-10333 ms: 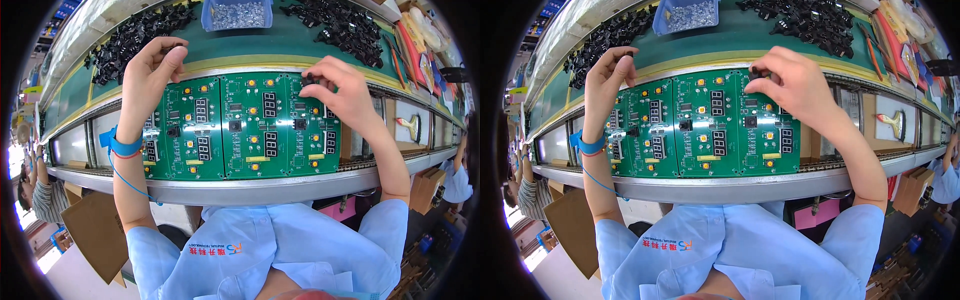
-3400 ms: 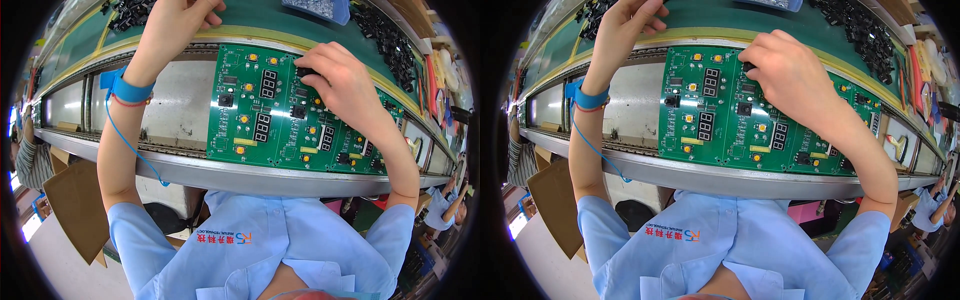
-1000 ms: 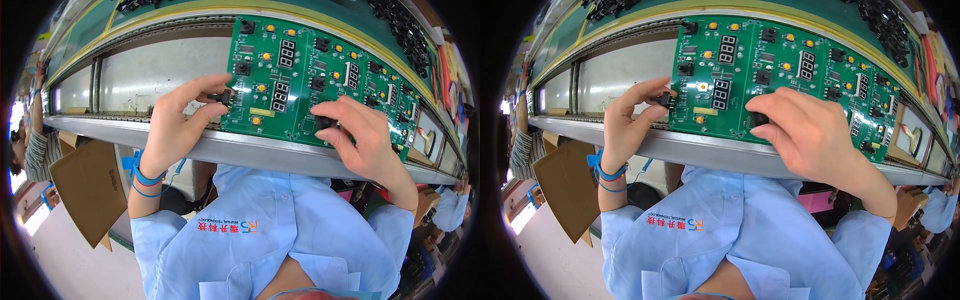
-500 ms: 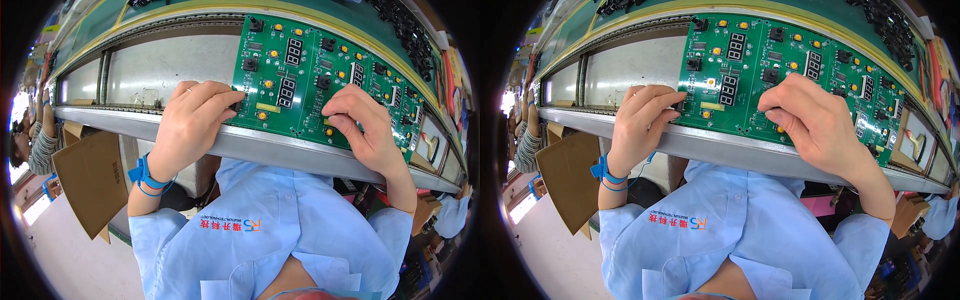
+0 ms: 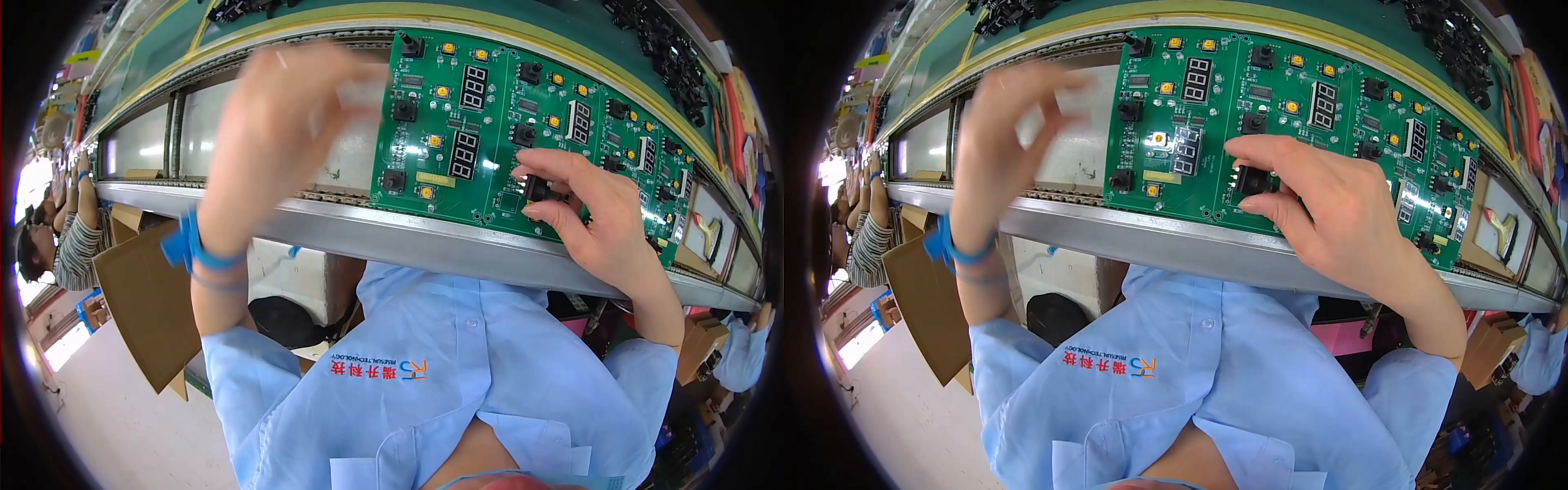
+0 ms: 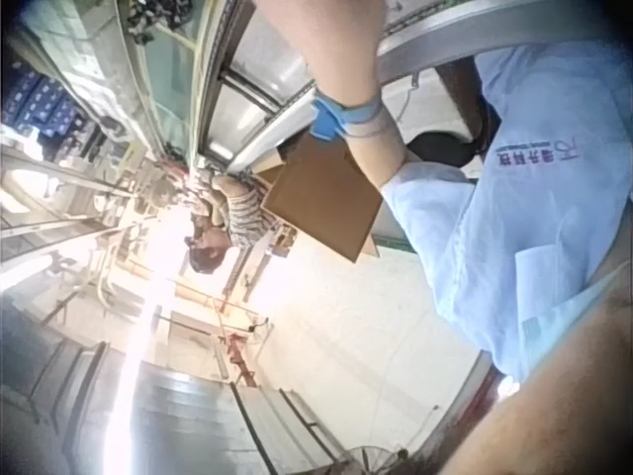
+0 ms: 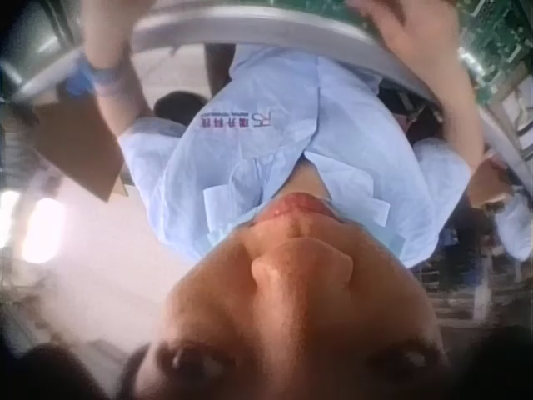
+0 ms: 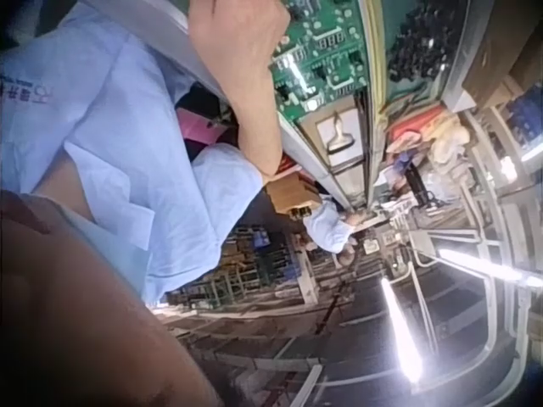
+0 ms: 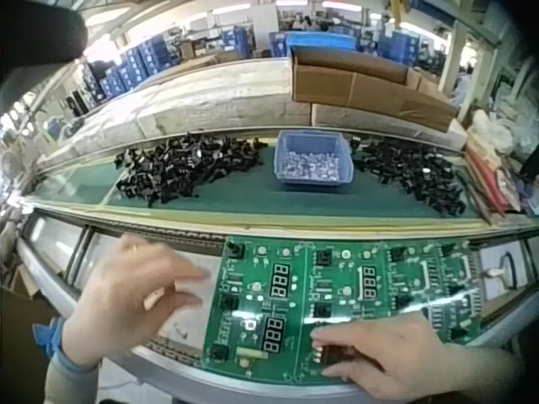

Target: The person assembles electronic components and switches onto printed circuit boards by hand, placing them on a conveyor belt for the next stage of production.

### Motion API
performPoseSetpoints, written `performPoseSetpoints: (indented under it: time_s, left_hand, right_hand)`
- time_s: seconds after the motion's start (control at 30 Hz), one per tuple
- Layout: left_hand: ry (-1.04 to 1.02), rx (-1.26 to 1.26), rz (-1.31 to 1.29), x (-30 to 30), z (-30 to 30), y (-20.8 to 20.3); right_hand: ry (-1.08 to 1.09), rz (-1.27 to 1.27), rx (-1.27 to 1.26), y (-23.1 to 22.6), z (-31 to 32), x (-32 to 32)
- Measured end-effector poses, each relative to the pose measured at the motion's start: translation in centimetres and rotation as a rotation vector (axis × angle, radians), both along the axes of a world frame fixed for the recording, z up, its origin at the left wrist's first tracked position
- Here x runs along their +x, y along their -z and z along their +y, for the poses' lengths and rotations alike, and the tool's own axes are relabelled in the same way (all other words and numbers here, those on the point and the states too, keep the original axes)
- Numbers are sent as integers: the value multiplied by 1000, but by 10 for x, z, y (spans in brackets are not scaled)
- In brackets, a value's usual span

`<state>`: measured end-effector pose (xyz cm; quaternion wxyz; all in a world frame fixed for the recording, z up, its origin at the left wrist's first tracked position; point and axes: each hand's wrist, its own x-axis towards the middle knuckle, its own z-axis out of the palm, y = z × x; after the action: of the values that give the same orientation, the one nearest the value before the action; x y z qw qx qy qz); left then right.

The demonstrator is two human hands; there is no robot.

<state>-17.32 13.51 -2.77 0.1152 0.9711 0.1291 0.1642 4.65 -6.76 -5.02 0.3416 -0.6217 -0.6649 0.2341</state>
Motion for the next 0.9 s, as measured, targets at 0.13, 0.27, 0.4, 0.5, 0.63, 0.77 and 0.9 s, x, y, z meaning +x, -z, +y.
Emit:
performPoseSetpoints:
  time_s: [0.13,0.27,0.4,0.5,0.63,0.77,0.9]
  left_hand:
    - [-184,289,-105,27,74,6]
    - [-321,189,-49,52,92,17]
    - [-431,-1,-56,59,86,23]
    - [-385,89,-212,57,82,28]
    - [-429,-142,-159,51,54,5]
    - [-240,-401,-6,38,37,-1]
    - [-237,-473,-12,34,32,4]
  right_hand:
    - [-49,-23,41,-1,1,-1]
    - [-14,-54,128,2,3,0]
    - [11,-110,55,1,0,-4]
    - [-3,-143,22,2,-2,-10]
    - [-39,-244,157,15,-3,-14]
    - [-36,-306,166,14,-2,-16]
    - [-33,-356,132,6,-3,-19]
